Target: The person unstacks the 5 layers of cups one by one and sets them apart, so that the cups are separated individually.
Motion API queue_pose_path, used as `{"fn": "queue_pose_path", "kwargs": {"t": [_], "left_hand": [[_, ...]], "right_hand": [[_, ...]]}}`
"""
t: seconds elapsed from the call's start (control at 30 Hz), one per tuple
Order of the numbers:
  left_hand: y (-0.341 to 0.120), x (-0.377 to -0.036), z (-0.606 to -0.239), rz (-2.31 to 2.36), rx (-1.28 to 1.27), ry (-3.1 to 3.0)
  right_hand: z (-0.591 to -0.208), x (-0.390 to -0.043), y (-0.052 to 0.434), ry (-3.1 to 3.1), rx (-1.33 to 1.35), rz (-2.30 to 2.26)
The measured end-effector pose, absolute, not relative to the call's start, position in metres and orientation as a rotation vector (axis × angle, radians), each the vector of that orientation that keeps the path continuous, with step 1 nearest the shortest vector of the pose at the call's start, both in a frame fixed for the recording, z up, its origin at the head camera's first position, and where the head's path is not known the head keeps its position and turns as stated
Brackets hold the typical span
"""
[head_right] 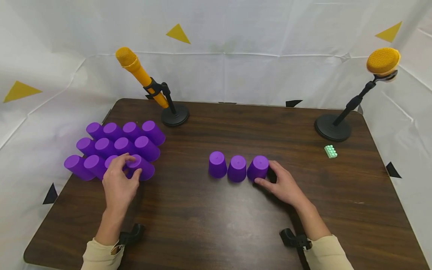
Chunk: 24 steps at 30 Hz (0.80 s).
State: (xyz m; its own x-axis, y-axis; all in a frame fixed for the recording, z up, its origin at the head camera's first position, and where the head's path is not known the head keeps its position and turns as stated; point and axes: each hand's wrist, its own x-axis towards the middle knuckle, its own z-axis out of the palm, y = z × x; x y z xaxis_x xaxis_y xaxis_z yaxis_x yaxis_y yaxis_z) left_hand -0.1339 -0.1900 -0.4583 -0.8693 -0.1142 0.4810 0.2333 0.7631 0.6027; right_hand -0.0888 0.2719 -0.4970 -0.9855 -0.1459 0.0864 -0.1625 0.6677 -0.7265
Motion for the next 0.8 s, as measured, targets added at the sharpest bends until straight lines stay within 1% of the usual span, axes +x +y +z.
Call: {"fn": "queue_pose_path", "kwargs": {"t": [0.17,0.33,0.43,0.63,0.8], "left_hand": [[-0.187,-0.131,-0.447,-0.896,-0.127,-2.375],[-0.171,-0.127,-0.438,-0.905,-0.272,-2.290],[-0.153,-0.126,-0.438,-0.952,-0.392,-2.271],[-0.108,-0.129,-0.449,-1.152,-0.637,-2.359],[-0.073,-0.132,-0.460,-1.127,-0.831,-2.565]], "right_hand": [[-0.497,-0.088,0.271,-2.834,0.277,1.237],[-0.496,-0.089,0.272,-2.834,0.268,1.241],[-0.496,-0.089,0.272,-2.832,0.269,1.238],[-0.496,-0.088,0.272,-2.826,0.264,1.229],[-0.497,-0.088,0.272,-2.825,0.261,1.239]]}}
